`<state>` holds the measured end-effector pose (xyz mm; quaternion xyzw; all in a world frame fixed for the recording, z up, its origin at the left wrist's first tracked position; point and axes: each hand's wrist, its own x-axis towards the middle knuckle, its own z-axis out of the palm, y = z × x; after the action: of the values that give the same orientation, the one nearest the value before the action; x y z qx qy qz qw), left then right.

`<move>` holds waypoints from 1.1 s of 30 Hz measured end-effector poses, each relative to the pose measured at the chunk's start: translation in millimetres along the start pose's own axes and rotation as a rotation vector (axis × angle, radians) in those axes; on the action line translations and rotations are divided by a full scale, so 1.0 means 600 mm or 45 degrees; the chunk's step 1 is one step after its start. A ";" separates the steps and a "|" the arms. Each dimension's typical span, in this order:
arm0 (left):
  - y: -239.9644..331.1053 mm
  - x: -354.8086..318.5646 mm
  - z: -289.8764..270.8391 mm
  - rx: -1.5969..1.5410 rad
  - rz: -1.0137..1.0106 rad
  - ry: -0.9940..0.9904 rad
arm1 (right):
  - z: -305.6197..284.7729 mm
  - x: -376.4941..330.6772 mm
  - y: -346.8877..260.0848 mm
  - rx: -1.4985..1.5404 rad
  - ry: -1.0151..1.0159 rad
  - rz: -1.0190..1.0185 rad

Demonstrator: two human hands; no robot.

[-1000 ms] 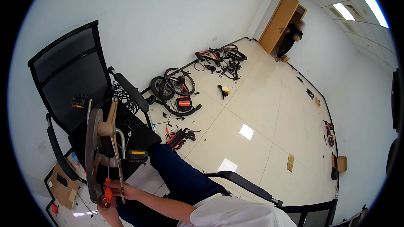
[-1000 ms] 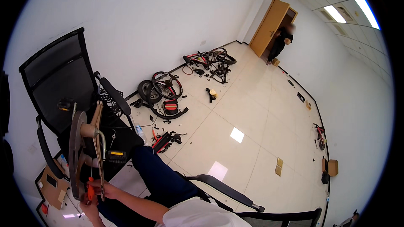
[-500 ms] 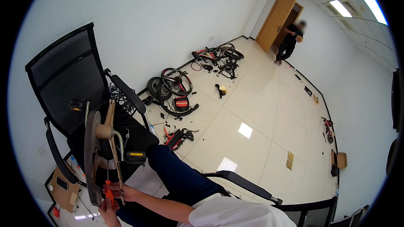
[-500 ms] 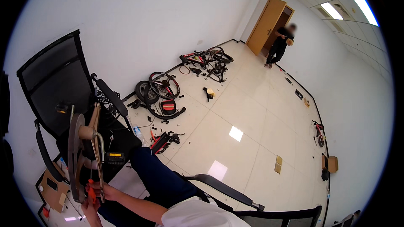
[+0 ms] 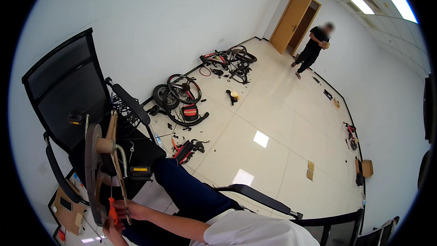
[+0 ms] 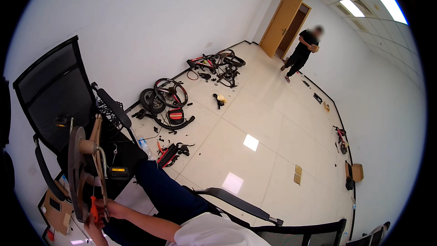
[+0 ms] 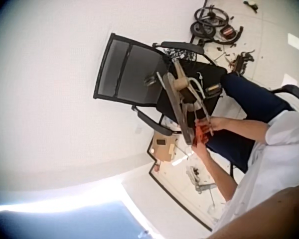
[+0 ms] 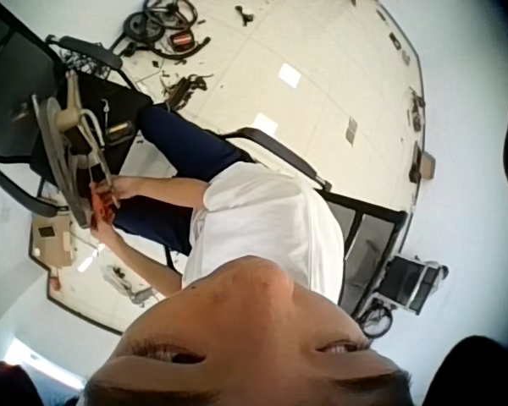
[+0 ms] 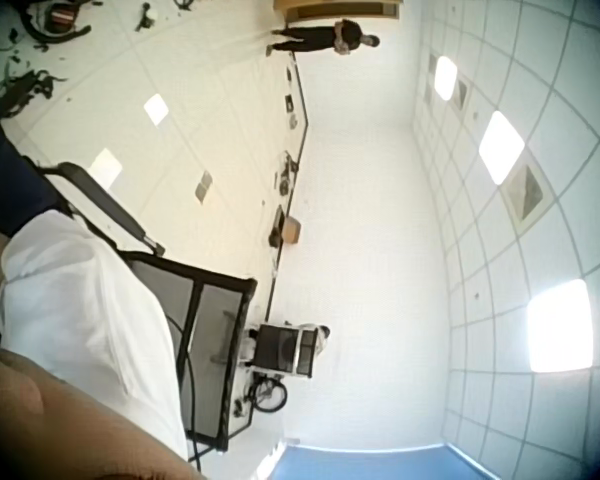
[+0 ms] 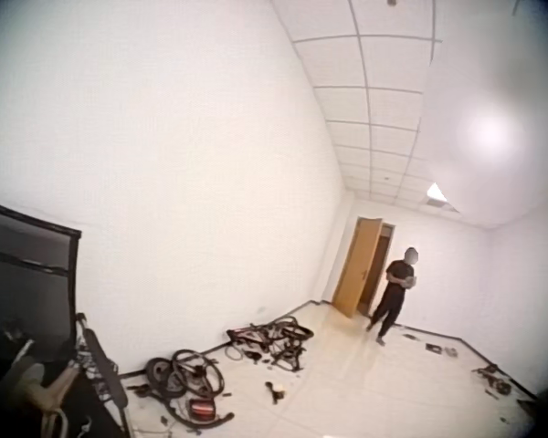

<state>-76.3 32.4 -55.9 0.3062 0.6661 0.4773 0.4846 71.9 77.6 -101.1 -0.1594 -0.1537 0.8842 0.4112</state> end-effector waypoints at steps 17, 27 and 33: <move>-0.040 0.017 0.001 -1.279 -0.514 -0.562 | -0.184 -0.084 0.073 -0.243 0.646 0.403; 0.046 -0.020 0.052 -0.967 -0.555 -0.396 | -0.192 -0.132 0.067 -0.507 0.898 0.526; 0.045 -0.044 0.067 -0.731 -0.366 -0.189 | -0.201 -0.132 0.072 -0.542 0.894 0.549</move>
<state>-30.8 32.7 -24.3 0.0939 0.5036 0.5486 0.6608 140.1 6.3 -214.8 -0.5585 -0.1465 0.7908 0.2031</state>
